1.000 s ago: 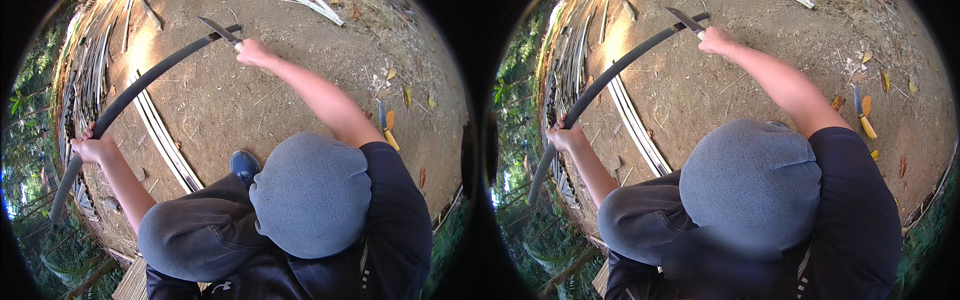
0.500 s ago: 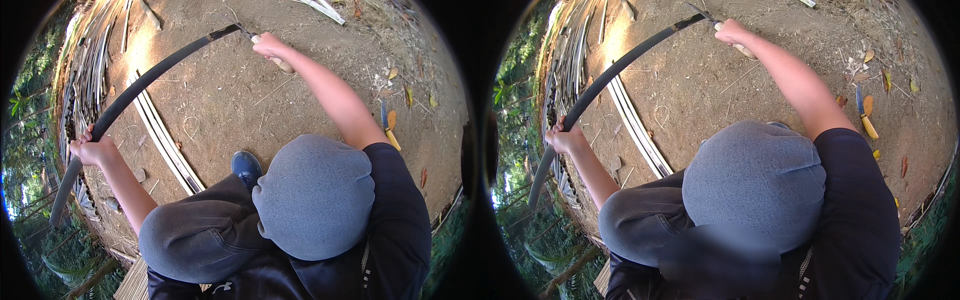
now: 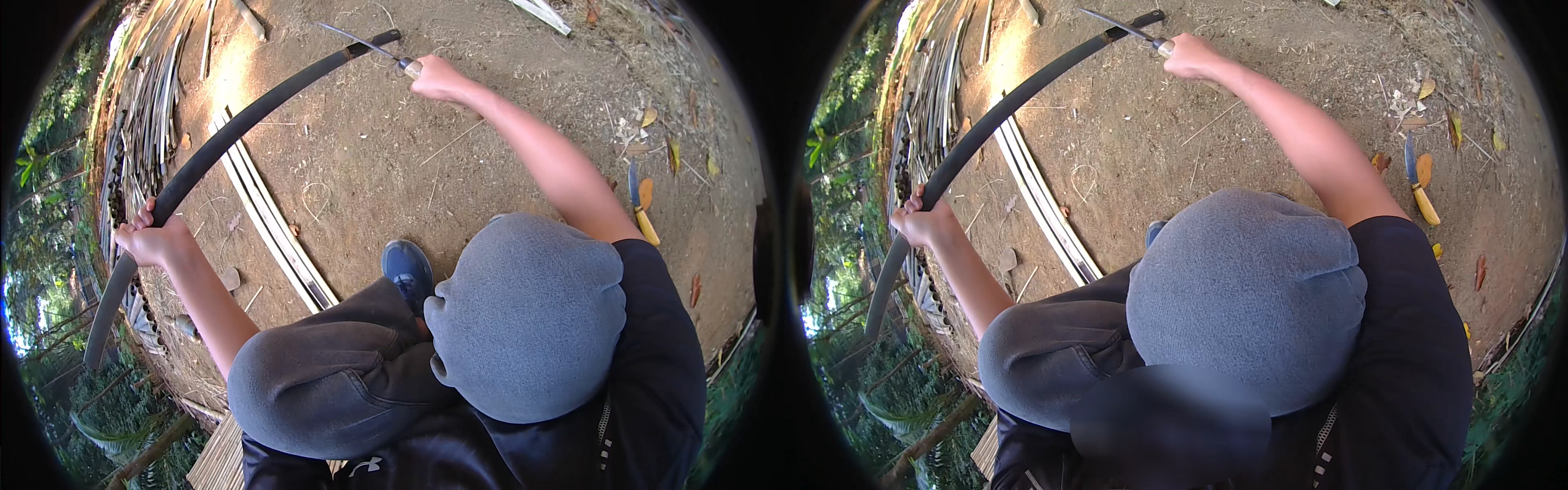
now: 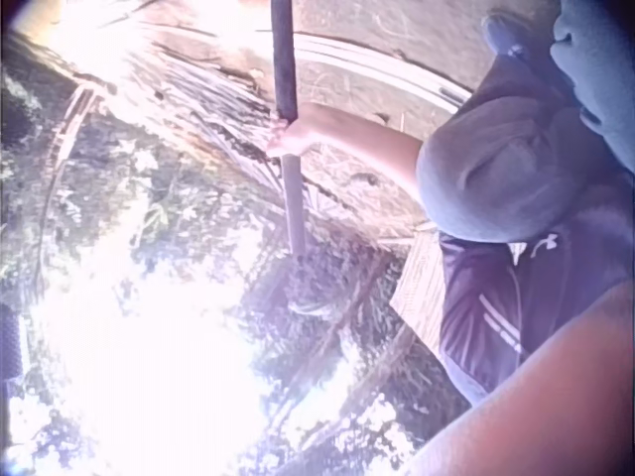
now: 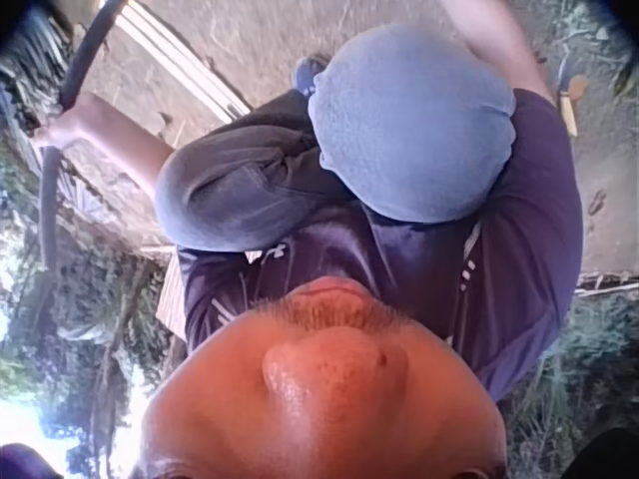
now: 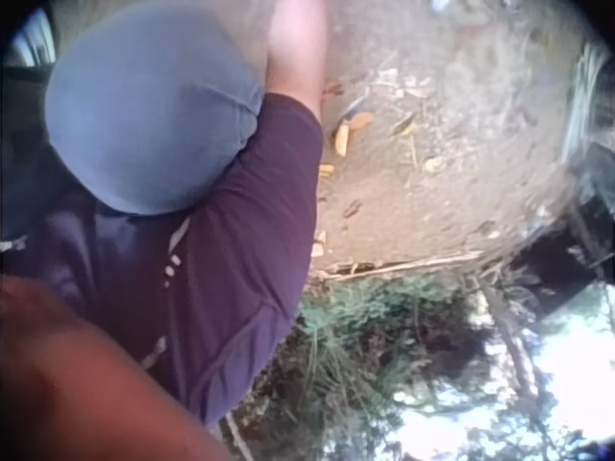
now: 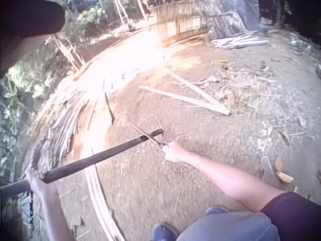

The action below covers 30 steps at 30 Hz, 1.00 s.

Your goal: The person scrapes a strip of bamboo with a knife and kemudian handles the strip to check its surface.

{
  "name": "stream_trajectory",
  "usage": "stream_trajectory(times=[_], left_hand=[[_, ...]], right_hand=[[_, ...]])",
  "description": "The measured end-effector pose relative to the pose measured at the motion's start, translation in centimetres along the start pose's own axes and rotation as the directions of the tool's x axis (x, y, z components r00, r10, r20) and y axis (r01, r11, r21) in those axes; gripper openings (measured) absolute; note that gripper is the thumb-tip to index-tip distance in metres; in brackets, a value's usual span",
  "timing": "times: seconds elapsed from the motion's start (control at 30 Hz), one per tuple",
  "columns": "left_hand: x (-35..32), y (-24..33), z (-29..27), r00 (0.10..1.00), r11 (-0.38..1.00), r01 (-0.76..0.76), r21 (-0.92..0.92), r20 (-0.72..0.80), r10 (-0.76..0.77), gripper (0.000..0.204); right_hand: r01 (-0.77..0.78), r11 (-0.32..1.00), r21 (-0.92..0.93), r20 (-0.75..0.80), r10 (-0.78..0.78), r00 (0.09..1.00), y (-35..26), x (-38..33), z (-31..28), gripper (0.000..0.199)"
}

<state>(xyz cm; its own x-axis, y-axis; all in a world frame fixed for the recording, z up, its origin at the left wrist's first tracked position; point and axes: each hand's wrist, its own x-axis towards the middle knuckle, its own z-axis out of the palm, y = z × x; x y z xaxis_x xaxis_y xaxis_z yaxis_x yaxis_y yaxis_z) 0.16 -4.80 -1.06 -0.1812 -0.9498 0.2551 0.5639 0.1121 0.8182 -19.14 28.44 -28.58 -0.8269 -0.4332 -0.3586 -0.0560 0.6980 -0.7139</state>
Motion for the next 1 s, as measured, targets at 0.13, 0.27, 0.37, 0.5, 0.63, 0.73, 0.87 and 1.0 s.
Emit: stream_trajectory(times=[0.13,0.27,0.37,0.5,0.63,0.73,0.87,1.0], left_hand=[[0.0,-0.2,0.3,0.995,0.992,0.098,-0.083,0.009,-0.098,0.037],[-0.2,0.4,0.1,0.996,0.998,0.043,-0.052,0.076,-0.039,0.037],[-0.7,0.4,0.4,0.996,0.996,0.066,-0.065,0.071,-0.061,0.037],[-0.2,1.7,-0.3,0.923,0.981,0.173,-0.090,0.363,-0.130,0.036],[-1.3,1.8,0.3,0.929,0.990,0.108,-0.086,0.363,-0.070,0.032],[-3.9,1.5,2.4,0.968,0.994,0.090,-0.059,0.240,-0.073,0.038],[-3.7,2.5,2.1,0.899,0.966,0.217,-0.138,0.414,-0.143,0.041],[-3.1,4.7,1.8,0.884,0.977,0.169,-0.129,0.458,-0.093,0.040]], right_hand=[[-0.159,0.987,0.004,-0.002,0.159,0.987,3.0,2.8,-2.9,0.027],[-0.059,0.998,0.018,-0.138,0.061,0.989,2.7,1.1,-0.4,0.025],[-0.188,0.974,0.130,-0.007,0.190,0.982,3.6,1.9,-1.7,0.023],[-0.230,0.963,0.139,-0.031,0.236,0.971,2.0,0.2,-1.9,0.018],[-0.101,0.985,0.140,-0.032,0.106,0.994,0.4,-4.7,-1.6,0.008],[-0.002,0.987,0.163,0.051,-0.007,0.999,-1.2,-7.8,-1.8,0.012],[-0.014,0.990,0.138,0.074,0.004,0.997,-3.2,-10.8,-2.2,0.016],[0.039,0.984,0.172,0.093,-0.056,0.994,-4.4,-13.4,-1.8,0.016]])
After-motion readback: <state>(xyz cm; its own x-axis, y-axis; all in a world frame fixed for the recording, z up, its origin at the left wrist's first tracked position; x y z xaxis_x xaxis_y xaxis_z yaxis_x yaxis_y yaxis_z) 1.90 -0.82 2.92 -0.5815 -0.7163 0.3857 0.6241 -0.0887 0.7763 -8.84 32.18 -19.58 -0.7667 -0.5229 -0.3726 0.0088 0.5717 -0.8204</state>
